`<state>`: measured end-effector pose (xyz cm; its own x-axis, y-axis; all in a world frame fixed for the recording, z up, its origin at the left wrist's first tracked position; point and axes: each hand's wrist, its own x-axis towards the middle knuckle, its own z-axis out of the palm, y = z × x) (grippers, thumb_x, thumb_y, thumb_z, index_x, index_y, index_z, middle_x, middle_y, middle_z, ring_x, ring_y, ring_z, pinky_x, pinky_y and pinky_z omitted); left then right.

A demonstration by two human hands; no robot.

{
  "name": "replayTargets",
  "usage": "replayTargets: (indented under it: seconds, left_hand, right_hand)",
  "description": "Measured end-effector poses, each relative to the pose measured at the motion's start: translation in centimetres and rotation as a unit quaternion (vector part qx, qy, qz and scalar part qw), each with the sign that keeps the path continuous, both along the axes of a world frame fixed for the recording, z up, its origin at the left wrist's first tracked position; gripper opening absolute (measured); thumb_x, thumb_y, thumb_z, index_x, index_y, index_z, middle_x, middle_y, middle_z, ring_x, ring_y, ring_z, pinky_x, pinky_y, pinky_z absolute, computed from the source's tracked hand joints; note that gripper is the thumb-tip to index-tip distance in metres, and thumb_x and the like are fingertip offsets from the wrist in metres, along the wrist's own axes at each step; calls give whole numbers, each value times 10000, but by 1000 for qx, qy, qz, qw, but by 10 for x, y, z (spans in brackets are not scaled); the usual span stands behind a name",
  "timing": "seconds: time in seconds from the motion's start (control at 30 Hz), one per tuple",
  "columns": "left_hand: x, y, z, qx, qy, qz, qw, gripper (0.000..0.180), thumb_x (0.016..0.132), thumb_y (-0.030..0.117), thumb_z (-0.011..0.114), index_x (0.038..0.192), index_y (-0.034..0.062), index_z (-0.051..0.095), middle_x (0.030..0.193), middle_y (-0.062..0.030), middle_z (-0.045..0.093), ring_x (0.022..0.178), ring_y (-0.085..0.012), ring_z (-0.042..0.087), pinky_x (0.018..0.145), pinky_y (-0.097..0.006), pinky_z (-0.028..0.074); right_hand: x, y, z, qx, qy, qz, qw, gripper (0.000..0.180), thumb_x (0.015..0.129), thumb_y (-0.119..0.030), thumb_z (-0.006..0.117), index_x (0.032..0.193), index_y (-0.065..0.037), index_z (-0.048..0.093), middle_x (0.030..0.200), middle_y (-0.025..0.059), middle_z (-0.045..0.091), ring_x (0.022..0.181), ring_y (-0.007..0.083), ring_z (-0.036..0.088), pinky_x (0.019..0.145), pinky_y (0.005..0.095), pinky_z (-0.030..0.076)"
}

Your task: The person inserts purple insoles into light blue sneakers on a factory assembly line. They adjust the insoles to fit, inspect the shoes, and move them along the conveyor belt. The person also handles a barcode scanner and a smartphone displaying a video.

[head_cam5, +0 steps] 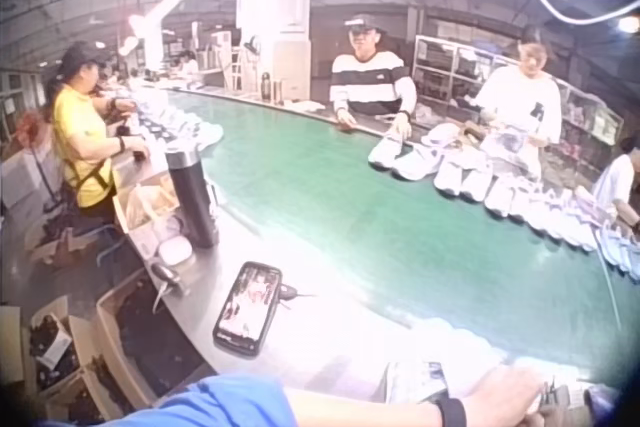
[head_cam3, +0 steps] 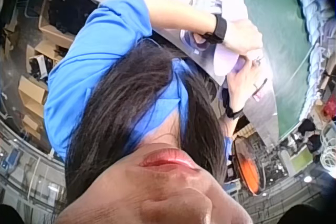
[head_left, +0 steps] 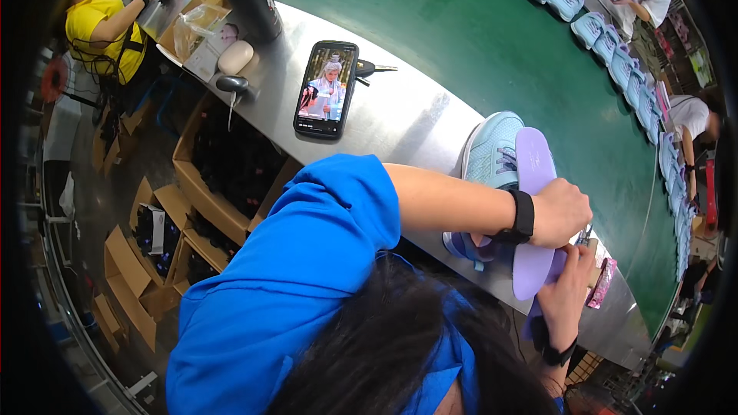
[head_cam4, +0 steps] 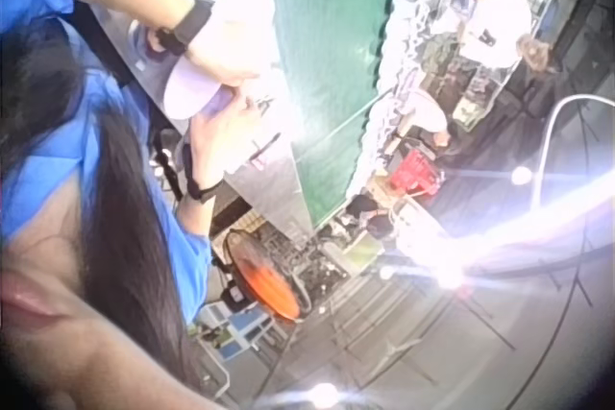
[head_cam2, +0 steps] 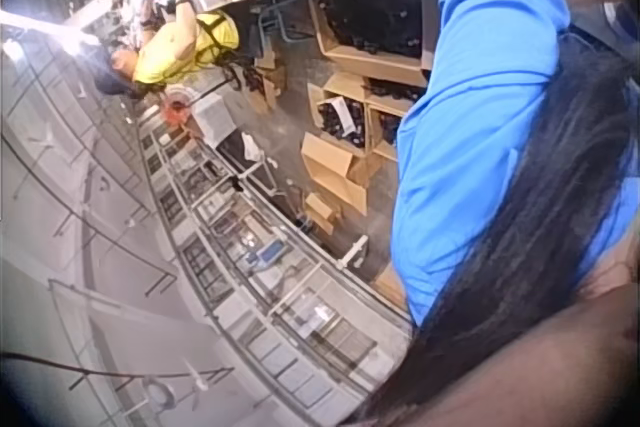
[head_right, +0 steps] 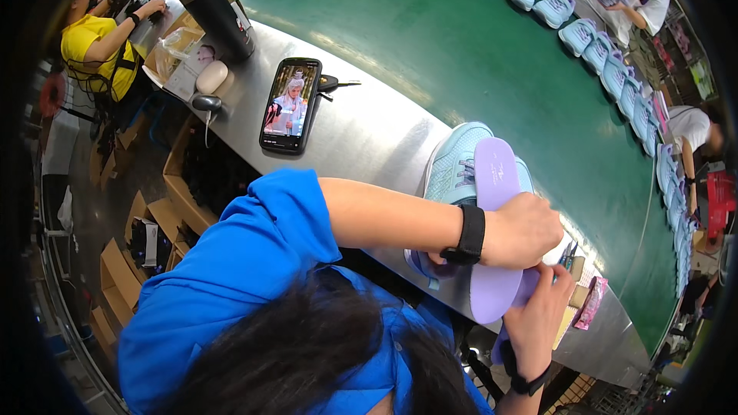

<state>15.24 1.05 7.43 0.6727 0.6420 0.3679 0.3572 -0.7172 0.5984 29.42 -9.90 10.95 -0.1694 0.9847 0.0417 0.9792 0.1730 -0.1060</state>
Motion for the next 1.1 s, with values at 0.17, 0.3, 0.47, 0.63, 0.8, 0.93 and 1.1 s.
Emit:
replayTargets:
  seconds: [0.17, 0.3, 0.47, 0.63, 0.8, 0.93, 1.1]
  left_hand:
    - [-3, -3, 0, 5, 4, 11, 1000, 96, 640, 94, 643, 621, 0, 644, 712, -193, 649, 693, -331, 669, 585, -400, 515]
    - [-2, -5, 5, -1, -5, 3, 1000, 101, 629, 94, 635, 615, -6, 639, 674, -196, 635, 661, -344, 659, 568, -408, 511]
    - [-3, -5, 7, -3, 1, 22, 1000, 110, 616, 129, 675, 621, 21, 655, 652, -176, 639, 656, -325, 666, 569, -389, 516]
    - [-4, -7, 7, 0, -26, 27, 999, 95, 619, 97, 628, 592, 6, 628, 629, -189, 618, 633, -338, 650, 550, -408, 504]
    - [1, -8, 4, 18, -33, 31, 999, 85, 616, 90, 616, 579, 13, 616, 627, -184, 615, 634, -336, 647, 547, -411, 497]
    - [2, -8, 5, 34, -37, 31, 998, 88, 615, 92, 616, 580, 12, 617, 628, -185, 616, 631, -338, 646, 547, -411, 499]
    - [2, -8, 7, 22, -21, 30, 999, 109, 615, 108, 629, 583, 5, 617, 626, -186, 616, 623, -339, 646, 547, -412, 500]
  right_hand:
    - [-2, -24, 22, -59, 29, -102, 993, 408, 651, -117, 761, 978, 4, 548, 1103, 184, 504, 1027, 369, 513, 876, 418, 432]
    - [-2, -22, 16, 1, 51, -44, 998, 310, 676, -58, 742, 927, 19, 577, 1107, 177, 518, 1013, 341, 538, 850, 403, 450]
    - [1, 11, -14, 1, 131, -35, 991, 232, 732, -52, 712, 926, 25, 608, 1146, 181, 513, 972, 327, 556, 819, 387, 464]
    - [0, -6, 0, 58, -23, -4, 998, 378, 710, -92, 730, 1041, 3, 573, 1122, 190, 496, 1019, 348, 523, 874, 413, 434]
    - [0, -28, 19, -16, 25, -91, 995, 322, 705, -90, 735, 978, -1, 588, 1059, 156, 572, 996, 345, 539, 841, 419, 443]
    - [10, -20, -6, 73, 65, -35, 995, 227, 724, -67, 706, 918, 12, 617, 983, 157, 605, 930, 346, 563, 798, 419, 459]
    - [0, 6, -20, 41, 90, -39, 994, 248, 756, -108, 686, 954, 24, 617, 990, 160, 621, 940, 345, 568, 816, 423, 454]
